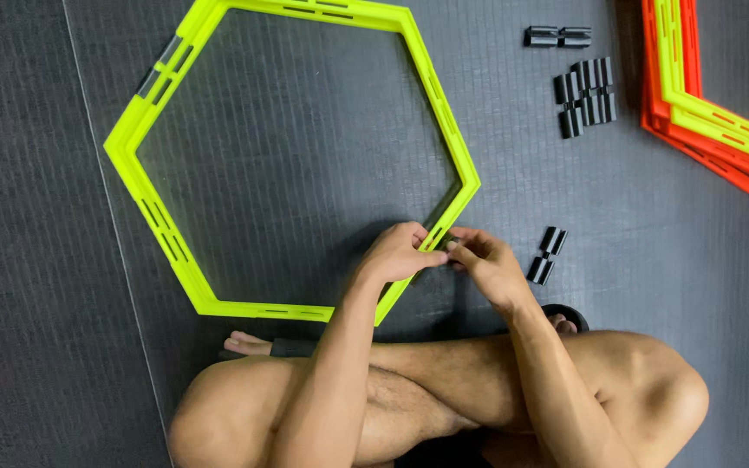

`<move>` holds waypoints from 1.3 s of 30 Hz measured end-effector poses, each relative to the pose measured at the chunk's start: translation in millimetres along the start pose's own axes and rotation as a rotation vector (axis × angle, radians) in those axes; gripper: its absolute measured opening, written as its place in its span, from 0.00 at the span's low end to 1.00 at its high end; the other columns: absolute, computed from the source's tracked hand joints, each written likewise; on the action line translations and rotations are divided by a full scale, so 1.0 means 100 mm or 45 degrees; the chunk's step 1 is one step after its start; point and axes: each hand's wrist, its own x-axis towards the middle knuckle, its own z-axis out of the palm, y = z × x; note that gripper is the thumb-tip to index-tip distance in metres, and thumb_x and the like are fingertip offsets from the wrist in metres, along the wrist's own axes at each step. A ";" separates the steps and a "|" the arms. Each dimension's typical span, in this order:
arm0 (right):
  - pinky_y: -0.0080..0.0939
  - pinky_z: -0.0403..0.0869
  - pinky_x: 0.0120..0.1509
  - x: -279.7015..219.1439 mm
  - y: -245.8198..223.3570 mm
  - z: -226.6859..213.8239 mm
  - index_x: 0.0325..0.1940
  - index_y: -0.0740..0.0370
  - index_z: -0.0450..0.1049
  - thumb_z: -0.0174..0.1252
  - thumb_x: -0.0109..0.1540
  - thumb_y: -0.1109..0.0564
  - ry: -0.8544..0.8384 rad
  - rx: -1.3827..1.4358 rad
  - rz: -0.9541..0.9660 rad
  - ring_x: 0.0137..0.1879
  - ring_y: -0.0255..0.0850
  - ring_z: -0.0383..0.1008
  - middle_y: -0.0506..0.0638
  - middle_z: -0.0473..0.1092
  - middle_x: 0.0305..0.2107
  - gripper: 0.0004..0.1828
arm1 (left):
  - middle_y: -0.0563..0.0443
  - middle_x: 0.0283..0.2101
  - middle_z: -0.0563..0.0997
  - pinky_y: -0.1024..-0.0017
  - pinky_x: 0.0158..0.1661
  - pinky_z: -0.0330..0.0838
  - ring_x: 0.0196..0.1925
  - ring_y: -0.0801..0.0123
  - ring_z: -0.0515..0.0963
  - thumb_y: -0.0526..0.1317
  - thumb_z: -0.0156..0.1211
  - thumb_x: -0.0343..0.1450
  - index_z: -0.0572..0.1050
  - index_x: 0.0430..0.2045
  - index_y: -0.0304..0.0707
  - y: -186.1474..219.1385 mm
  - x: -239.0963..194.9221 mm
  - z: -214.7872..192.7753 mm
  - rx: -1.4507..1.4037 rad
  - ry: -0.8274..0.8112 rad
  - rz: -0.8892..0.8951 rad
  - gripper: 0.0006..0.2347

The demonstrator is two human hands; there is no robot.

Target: The person sits on the floor and assembles a hexagonal frame by inserting small black plastic connectors into slots on bright yellow frame pieces. They repeatedly pick up connectors, align them with the frame slots, and press them into place.

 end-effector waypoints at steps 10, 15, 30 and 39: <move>0.45 0.82 0.53 -0.09 -0.09 0.01 0.56 0.76 0.69 0.68 0.62 0.60 0.048 0.208 -0.022 0.45 0.44 0.79 0.61 0.75 0.39 0.24 | 0.53 0.46 0.86 0.61 0.50 0.77 0.54 0.57 0.83 0.46 0.60 0.68 0.83 0.44 0.49 -0.06 0.05 -0.07 0.050 0.062 0.135 0.13; 0.39 0.83 0.50 0.00 0.01 0.01 0.53 0.74 0.69 0.71 0.61 0.58 0.077 0.201 -0.031 0.43 0.42 0.79 0.60 0.76 0.38 0.24 | 0.54 0.44 0.87 0.61 0.49 0.78 0.53 0.56 0.83 0.47 0.60 0.68 0.84 0.42 0.53 -0.03 0.04 -0.07 0.063 0.074 0.141 0.12; 0.41 0.84 0.44 0.13 0.06 0.05 0.51 0.71 0.68 0.74 0.60 0.50 0.132 0.110 -0.005 0.39 0.43 0.81 0.58 0.76 0.33 0.27 | 0.47 0.41 0.86 0.58 0.50 0.77 0.53 0.50 0.82 0.45 0.54 0.68 0.85 0.37 0.54 -0.09 0.10 -0.04 -0.008 0.054 0.091 0.12; 0.35 0.85 0.43 0.21 0.16 0.13 0.50 0.71 0.75 0.71 0.62 0.53 0.147 0.292 -0.001 0.35 0.36 0.79 0.50 0.74 0.30 0.21 | 0.45 0.44 0.86 0.55 0.51 0.76 0.55 0.49 0.81 0.47 0.55 0.67 0.84 0.41 0.46 0.06 -0.03 -0.08 -0.122 0.020 0.119 0.15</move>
